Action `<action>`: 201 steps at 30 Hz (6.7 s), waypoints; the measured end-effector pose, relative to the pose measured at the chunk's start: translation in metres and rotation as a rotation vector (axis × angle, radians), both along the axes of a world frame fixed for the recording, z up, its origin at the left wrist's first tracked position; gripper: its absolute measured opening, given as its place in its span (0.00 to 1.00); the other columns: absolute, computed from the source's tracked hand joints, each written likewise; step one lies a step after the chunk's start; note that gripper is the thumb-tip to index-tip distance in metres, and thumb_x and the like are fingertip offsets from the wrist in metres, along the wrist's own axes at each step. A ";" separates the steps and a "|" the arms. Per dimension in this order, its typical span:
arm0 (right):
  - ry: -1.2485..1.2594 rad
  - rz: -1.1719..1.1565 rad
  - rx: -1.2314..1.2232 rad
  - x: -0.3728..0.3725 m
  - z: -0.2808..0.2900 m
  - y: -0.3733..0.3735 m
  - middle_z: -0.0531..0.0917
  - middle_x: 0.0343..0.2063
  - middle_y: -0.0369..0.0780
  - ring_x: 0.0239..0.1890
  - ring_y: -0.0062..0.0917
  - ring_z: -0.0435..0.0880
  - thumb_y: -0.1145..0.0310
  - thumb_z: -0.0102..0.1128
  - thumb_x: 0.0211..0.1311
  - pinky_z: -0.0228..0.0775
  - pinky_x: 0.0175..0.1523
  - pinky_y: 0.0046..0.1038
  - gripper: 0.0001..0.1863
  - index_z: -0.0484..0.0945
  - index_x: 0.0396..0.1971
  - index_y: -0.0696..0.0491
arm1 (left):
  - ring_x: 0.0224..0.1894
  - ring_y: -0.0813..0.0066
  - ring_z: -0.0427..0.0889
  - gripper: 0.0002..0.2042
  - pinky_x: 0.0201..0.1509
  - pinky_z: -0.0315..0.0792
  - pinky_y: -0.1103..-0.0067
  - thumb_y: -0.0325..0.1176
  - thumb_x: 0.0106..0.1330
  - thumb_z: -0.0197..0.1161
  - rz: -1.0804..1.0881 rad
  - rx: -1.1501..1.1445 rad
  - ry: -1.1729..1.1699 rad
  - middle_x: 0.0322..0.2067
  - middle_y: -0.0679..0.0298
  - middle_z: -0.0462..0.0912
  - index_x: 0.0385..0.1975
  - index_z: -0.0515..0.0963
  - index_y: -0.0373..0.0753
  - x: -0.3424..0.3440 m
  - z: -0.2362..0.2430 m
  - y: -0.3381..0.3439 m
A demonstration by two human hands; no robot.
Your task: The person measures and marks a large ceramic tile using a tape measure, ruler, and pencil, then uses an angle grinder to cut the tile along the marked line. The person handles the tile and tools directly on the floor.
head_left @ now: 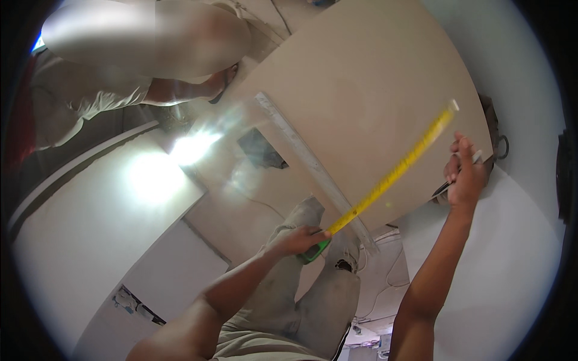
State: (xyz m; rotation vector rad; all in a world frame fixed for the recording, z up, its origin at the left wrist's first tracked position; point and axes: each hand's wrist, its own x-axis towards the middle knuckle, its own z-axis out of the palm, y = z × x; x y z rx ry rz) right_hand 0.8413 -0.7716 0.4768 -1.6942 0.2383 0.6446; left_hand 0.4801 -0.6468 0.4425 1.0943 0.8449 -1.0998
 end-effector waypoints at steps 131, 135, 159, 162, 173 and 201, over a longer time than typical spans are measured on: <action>-0.404 0.116 -0.863 -0.182 -0.115 -0.174 0.78 0.40 0.45 0.34 0.35 0.81 0.58 0.74 0.55 0.73 0.37 0.33 0.23 0.73 0.40 0.56 | 0.27 0.71 0.77 0.23 0.32 0.74 0.68 0.50 0.61 0.70 0.027 0.587 -0.006 0.26 0.63 0.78 0.38 0.80 0.32 0.213 -0.071 0.043; 0.621 -0.391 -0.459 -0.198 -0.117 -0.198 0.81 0.34 0.41 0.17 0.21 0.69 0.52 0.73 0.57 0.61 0.26 0.25 0.22 0.75 0.37 0.55 | 0.27 0.72 0.75 0.22 0.31 0.73 0.68 0.48 0.63 0.69 0.164 0.450 -0.029 0.26 0.65 0.76 0.40 0.80 0.32 0.215 -0.063 0.038; 0.675 -0.983 0.373 -0.201 -0.139 -0.181 0.84 0.43 0.42 0.16 0.17 0.58 0.60 0.77 0.55 0.60 0.29 0.27 0.21 0.76 0.43 0.52 | 0.33 0.74 0.75 0.20 0.40 0.73 0.72 0.48 0.64 0.67 0.024 0.622 -0.038 0.33 0.65 0.77 0.42 0.80 0.36 0.218 -0.075 0.036; 0.671 -0.994 0.359 -0.202 -0.141 -0.180 0.84 0.44 0.43 0.17 0.17 0.58 0.59 0.77 0.55 0.60 0.29 0.27 0.22 0.76 0.43 0.53 | 0.34 0.74 0.75 0.20 0.40 0.73 0.72 0.48 0.65 0.67 0.017 0.618 -0.035 0.33 0.66 0.77 0.42 0.79 0.35 0.218 -0.075 0.037; 0.641 -0.988 0.368 -0.203 -0.139 -0.178 0.83 0.49 0.47 0.15 0.16 0.57 0.58 0.77 0.55 0.59 0.27 0.27 0.22 0.77 0.42 0.55 | 0.31 0.74 0.74 0.20 0.38 0.73 0.72 0.49 0.64 0.67 0.011 0.609 -0.044 0.31 0.66 0.76 0.40 0.78 0.35 0.218 -0.077 0.038; 0.656 -0.950 0.357 -0.202 -0.138 -0.181 0.85 0.45 0.42 0.15 0.14 0.57 0.55 0.76 0.55 0.58 0.26 0.23 0.24 0.77 0.43 0.53 | 0.30 0.75 0.74 0.20 0.37 0.73 0.73 0.49 0.65 0.67 0.019 0.579 -0.074 0.31 0.67 0.76 0.42 0.80 0.35 0.219 -0.076 0.037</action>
